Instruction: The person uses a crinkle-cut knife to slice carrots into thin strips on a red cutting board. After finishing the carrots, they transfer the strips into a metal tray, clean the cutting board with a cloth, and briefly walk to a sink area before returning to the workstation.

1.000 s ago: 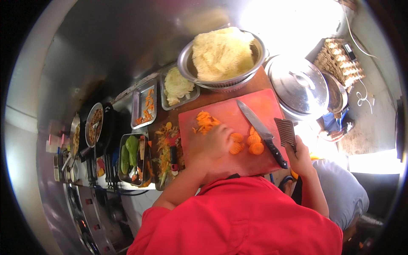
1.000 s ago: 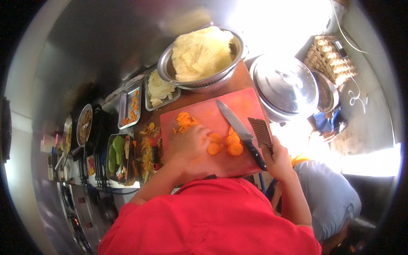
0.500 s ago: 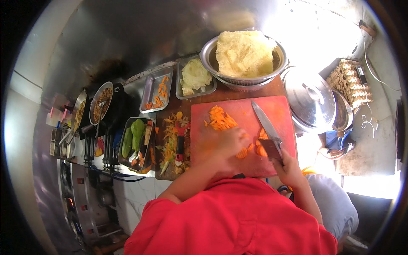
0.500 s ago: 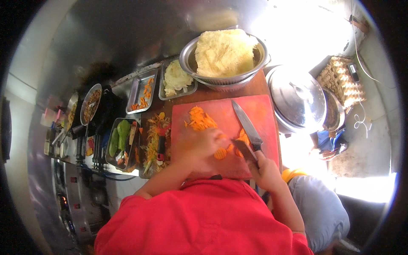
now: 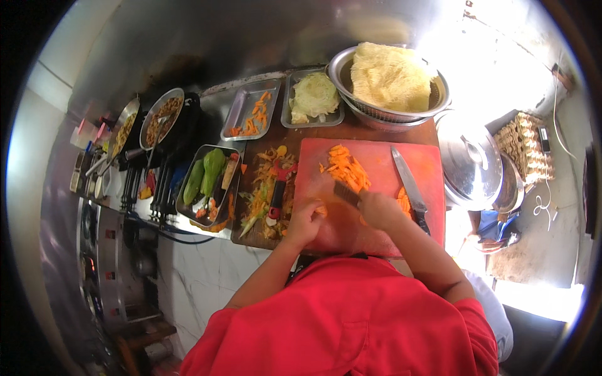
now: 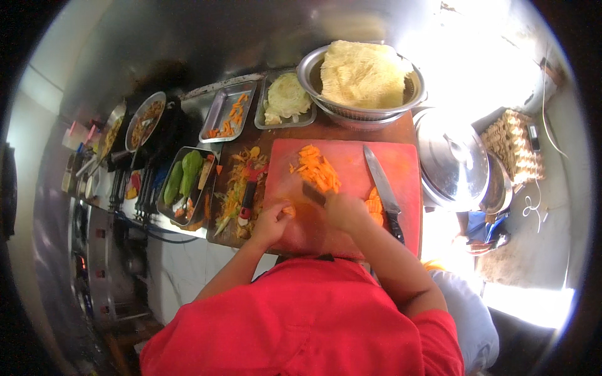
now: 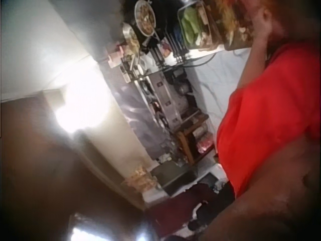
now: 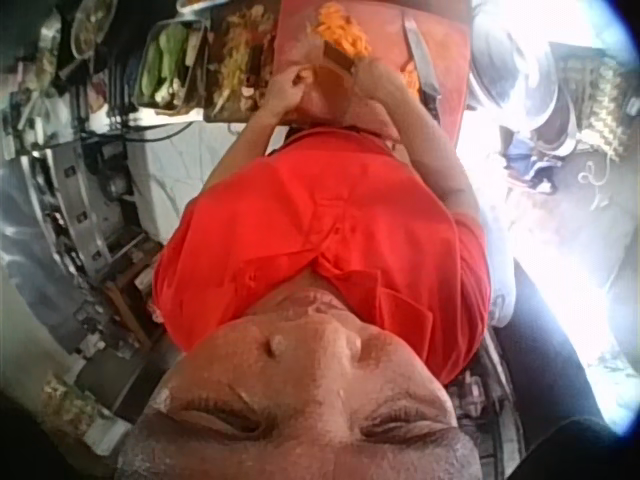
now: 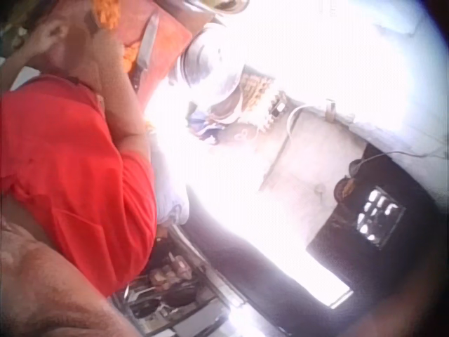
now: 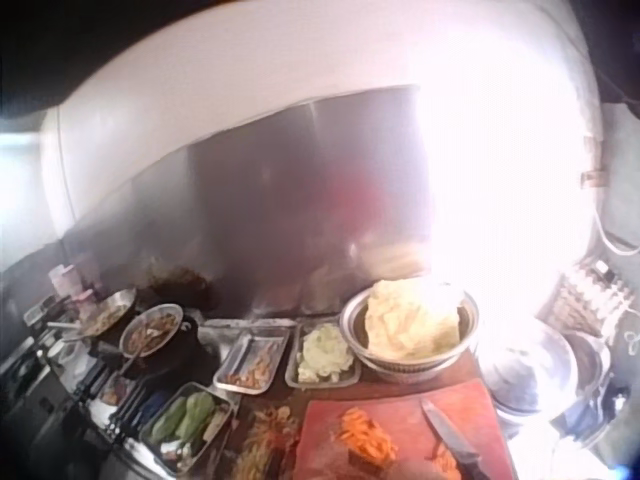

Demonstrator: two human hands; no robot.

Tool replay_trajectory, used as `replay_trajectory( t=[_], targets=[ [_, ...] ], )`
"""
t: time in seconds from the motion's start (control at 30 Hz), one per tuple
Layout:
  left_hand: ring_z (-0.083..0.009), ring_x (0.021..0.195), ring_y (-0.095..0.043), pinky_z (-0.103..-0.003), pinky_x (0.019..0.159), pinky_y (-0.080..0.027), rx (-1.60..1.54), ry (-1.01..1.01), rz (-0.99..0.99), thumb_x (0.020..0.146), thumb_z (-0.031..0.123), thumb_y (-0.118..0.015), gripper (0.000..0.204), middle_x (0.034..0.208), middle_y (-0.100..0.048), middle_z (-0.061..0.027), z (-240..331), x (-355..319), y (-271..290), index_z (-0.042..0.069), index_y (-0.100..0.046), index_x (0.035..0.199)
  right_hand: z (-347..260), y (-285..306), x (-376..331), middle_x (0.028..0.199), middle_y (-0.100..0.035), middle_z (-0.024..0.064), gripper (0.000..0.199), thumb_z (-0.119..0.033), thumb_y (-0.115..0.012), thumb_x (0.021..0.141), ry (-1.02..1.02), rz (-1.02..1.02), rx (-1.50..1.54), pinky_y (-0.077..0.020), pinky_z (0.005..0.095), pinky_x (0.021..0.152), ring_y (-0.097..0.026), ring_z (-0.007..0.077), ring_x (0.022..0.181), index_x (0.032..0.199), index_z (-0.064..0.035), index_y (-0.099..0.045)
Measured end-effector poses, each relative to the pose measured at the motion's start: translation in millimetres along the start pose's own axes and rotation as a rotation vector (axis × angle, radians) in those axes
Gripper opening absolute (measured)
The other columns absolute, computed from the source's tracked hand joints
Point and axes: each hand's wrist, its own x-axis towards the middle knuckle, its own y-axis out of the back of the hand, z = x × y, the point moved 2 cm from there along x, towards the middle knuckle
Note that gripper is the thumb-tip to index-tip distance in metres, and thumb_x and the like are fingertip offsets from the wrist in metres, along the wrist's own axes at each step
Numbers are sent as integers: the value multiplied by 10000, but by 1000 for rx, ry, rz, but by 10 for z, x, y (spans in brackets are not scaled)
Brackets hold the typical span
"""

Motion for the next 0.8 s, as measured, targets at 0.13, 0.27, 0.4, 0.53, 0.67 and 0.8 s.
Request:
replay_trajectory(
  t=[0.13,0.27,0.4,0.53,0.67,0.8],
  targets=[
    [-310,964,-560,-387,816,-470,222,-5,-55,748,130,-624,310,1112,-535,-152,127,-103,123,104,-606,1057,38,167,103,859,-623,242,234,-191,-469,837,-13,40,60,-479,495,710,-616,398,815,966,-5,-528],
    [-300,941,-561,-376,800,-472,338,-175,49,732,149,-637,247,1064,-539,-122,145,-145,176,118,-639,977,-73,89,-36,822,-598,278,223,-177,-465,844,75,106,216,-453,518,703,-588,439,798,962,11,-493],
    [-280,904,-557,-366,761,-475,407,-357,127,722,143,-628,185,982,-564,-90,9,-93,125,91,-642,899,-291,-117,-113,814,-581,297,234,-166,-465,851,109,48,254,-438,529,694,-569,462,776,985,25,-449],
    [-272,875,-554,-365,740,-469,427,-429,141,730,154,-615,148,942,-572,-72,-94,-8,16,74,-631,853,-377,-277,8,796,-599,276,213,-130,-454,843,152,58,218,-454,522,675,-587,449,751,991,21,-431],
    [-272,854,-554,-364,723,-467,389,-379,118,744,155,-606,154,916,-565,-72,4,-3,22,74,-623,874,-580,-150,51,784,-615,249,187,-104,-429,840,122,-44,82,-479,492,669,-616,408,763,990,8,-431],
    [-268,829,-553,-357,713,-469,357,-420,159,753,146,-609,165,888,-559,-67,87,3,45,72,-618,901,-631,-162,146,780,-621,237,196,-93,-414,841,113,-82,9,-495,467,665,-630,382,764,1004,16,-426]
  ],
)
